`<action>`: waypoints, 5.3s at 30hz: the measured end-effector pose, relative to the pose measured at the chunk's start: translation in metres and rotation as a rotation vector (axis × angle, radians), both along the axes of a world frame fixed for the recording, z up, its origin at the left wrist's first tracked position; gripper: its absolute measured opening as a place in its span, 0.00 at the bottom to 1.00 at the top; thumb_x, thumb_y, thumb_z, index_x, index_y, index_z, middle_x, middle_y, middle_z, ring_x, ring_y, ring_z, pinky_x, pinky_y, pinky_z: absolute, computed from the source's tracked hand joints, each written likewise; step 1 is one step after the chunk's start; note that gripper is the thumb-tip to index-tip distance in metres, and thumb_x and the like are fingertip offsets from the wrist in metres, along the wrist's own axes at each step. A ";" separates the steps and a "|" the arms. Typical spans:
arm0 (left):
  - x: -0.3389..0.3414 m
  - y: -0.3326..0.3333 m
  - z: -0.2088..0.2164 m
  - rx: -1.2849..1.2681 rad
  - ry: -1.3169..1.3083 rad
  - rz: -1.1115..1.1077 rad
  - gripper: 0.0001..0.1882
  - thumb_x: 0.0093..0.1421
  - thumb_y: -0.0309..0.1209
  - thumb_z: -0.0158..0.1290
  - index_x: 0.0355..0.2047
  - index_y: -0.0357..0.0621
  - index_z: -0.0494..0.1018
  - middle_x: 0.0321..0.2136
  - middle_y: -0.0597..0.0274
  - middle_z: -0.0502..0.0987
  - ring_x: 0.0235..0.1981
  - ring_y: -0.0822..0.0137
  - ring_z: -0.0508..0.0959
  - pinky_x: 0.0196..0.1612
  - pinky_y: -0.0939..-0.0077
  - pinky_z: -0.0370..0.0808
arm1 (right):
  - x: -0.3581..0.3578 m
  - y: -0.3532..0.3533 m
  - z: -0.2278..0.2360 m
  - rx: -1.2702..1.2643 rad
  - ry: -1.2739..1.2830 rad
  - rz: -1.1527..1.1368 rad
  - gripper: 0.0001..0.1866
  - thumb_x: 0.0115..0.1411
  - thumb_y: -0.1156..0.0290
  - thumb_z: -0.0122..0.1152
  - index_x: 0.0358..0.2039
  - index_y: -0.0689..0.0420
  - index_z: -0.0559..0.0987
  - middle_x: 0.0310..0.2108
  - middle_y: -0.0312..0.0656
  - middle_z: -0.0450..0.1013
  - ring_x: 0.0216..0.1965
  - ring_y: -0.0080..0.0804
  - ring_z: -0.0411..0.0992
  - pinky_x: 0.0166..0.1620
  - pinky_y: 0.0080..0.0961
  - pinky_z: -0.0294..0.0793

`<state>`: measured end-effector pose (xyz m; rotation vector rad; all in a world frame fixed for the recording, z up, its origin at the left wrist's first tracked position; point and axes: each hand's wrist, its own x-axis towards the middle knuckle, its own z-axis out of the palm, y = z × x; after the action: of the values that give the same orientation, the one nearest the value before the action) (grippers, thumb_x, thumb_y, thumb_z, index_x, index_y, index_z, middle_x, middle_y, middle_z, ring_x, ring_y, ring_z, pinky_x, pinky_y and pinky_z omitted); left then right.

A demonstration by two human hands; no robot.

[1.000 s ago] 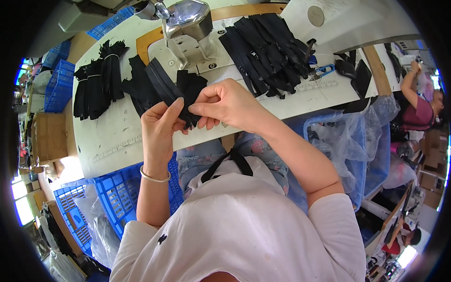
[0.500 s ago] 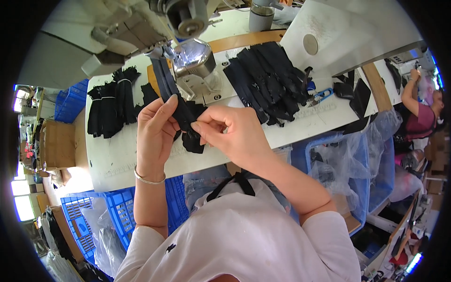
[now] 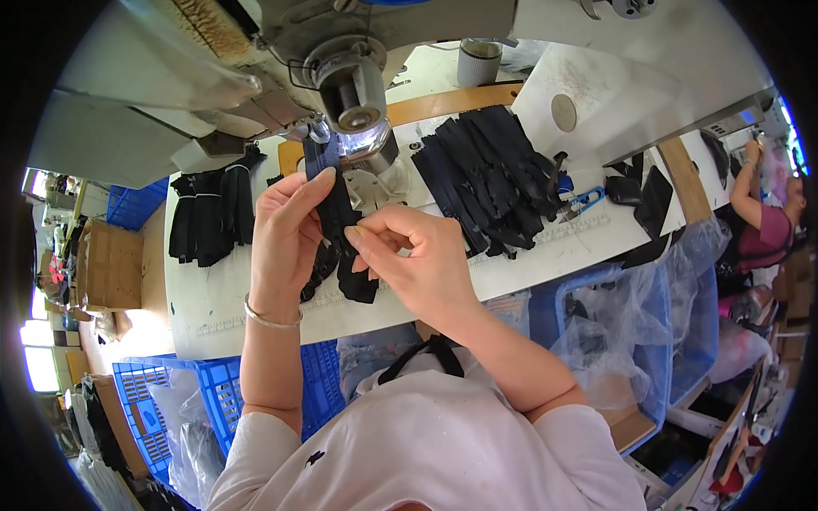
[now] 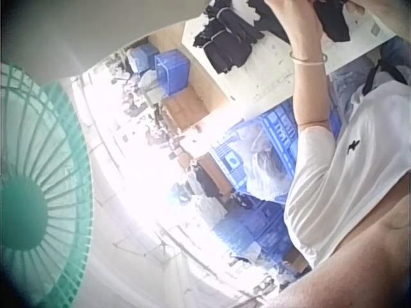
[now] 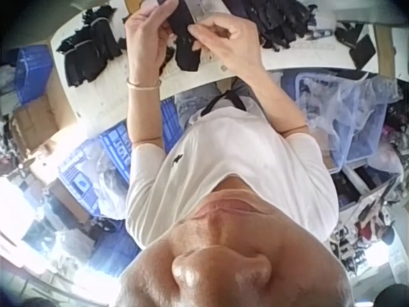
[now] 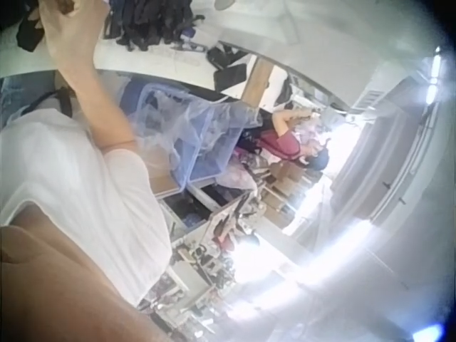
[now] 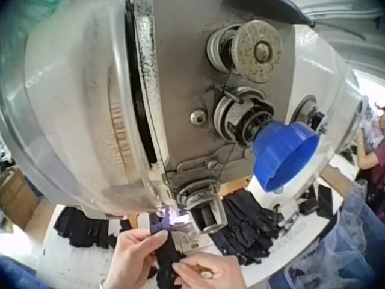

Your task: Sorting and inspecting black zippers for shoe manufacturing at a workstation.

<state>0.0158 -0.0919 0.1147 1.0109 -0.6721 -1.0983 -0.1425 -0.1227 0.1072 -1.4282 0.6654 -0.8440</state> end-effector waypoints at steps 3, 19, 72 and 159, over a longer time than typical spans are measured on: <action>0.003 -0.002 -0.003 -0.005 -0.008 0.001 0.08 0.59 0.30 0.56 0.28 0.37 0.78 0.21 0.67 0.77 0.17 0.82 0.71 0.19 0.87 0.65 | 0.002 -0.001 -0.001 0.009 -0.004 0.005 0.07 0.59 0.72 0.60 0.27 0.63 0.77 0.19 0.36 0.75 0.21 0.15 0.71 0.24 0.13 0.69; -0.016 0.013 -0.026 -0.020 0.034 0.075 0.18 0.63 0.34 0.52 0.18 0.44 0.64 0.15 0.74 0.65 0.15 0.82 0.66 0.16 0.86 0.66 | 0.000 -0.016 -0.008 0.182 0.018 0.128 0.08 0.59 0.72 0.60 0.29 0.65 0.77 0.21 0.37 0.75 0.24 0.17 0.74 0.27 0.13 0.71; -0.004 0.049 -0.075 0.061 -1.133 0.560 0.04 0.58 0.25 0.54 0.29 0.37 0.73 0.26 0.62 0.69 0.24 0.72 0.67 0.28 0.78 0.65 | -0.048 -0.072 -0.040 -0.068 0.104 -0.060 0.06 0.55 0.75 0.63 0.31 0.60 0.74 0.24 0.29 0.68 0.26 0.16 0.68 0.32 0.14 0.67; -0.015 0.080 -0.061 0.231 -0.273 0.118 0.12 0.57 0.29 0.60 0.21 0.34 0.74 0.19 0.64 0.74 0.19 0.78 0.73 0.22 0.85 0.68 | -0.001 0.007 -0.045 0.264 0.255 0.314 0.09 0.58 0.68 0.63 0.29 0.59 0.74 0.24 0.33 0.71 0.26 0.18 0.74 0.25 0.14 0.70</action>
<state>0.0006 -0.0123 0.0537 1.3991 -0.7041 -0.9575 -0.1438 -0.1153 0.0620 -1.3626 0.6927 -0.3183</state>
